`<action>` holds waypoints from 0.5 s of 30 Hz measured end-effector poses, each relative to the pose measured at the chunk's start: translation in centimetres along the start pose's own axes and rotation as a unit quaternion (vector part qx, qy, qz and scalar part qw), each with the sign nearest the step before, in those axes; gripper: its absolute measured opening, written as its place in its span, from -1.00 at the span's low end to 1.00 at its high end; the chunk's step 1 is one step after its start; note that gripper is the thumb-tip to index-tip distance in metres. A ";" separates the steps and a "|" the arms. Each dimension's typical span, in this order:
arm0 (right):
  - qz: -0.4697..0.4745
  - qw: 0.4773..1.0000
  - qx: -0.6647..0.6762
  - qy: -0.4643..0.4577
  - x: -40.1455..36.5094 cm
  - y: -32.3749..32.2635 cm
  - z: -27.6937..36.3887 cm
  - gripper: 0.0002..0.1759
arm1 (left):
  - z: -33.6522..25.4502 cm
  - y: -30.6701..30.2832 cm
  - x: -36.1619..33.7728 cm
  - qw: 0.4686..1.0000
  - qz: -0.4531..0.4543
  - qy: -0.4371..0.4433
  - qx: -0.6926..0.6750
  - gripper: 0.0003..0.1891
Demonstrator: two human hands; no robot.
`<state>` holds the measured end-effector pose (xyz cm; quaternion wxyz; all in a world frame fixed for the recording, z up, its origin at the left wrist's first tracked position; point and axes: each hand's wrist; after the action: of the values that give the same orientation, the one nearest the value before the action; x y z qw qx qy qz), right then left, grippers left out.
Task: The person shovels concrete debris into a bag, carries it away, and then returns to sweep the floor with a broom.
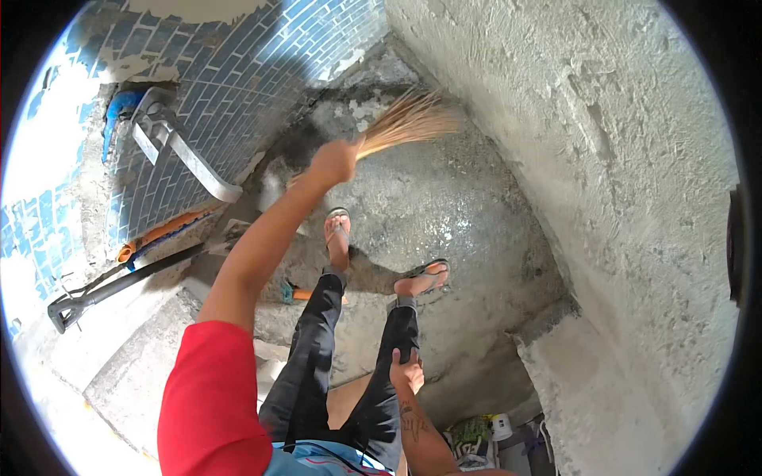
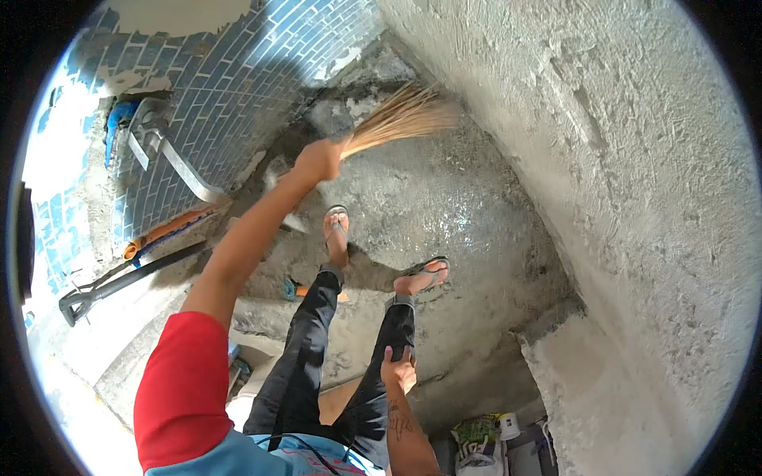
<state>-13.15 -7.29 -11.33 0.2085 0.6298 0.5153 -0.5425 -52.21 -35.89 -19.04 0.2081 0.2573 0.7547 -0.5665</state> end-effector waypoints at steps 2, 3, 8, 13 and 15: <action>0.001 1.000 0.005 -0.002 -0.2 -0.5 0.2 -0.23 | 0.6 -0.6 -2.5 0.998 0.021 -0.058 -0.001 -0.34; 0.004 1.000 0.009 0.000 -0.3 -0.7 0.2 -0.23 | 1.3 -0.6 -1.9 0.998 0.020 -0.058 0.000 -0.34; -0.021 1.000 0.003 0.000 0.1 -0.6 0.1 -0.24 | 6.3 3.0 9.2 0.976 -0.108 -0.181 -0.058 -0.29; -0.023 1.000 0.010 0.001 0.1 -0.8 -0.1 -0.24 | 5.3 1.3 2.5 0.996 0.037 -0.073 -0.025 -0.32; -0.021 1.000 -0.004 0.011 -0.1 -1.1 0.6 -0.24 | 5.9 -0.5 -0.2 0.999 0.010 -0.036 -0.002 -0.34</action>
<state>-14.36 -7.39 -11.14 0.1933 0.6241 0.5329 -0.5378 -52.25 -41.67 -20.18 0.2415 0.2434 0.7452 -0.5719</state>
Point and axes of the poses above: each hand's wrist, its own x-axis towards the middle knuckle, its own y-axis out of the palm, z = x × y, and after that the axes turned 6 degrees about -x, right-handed
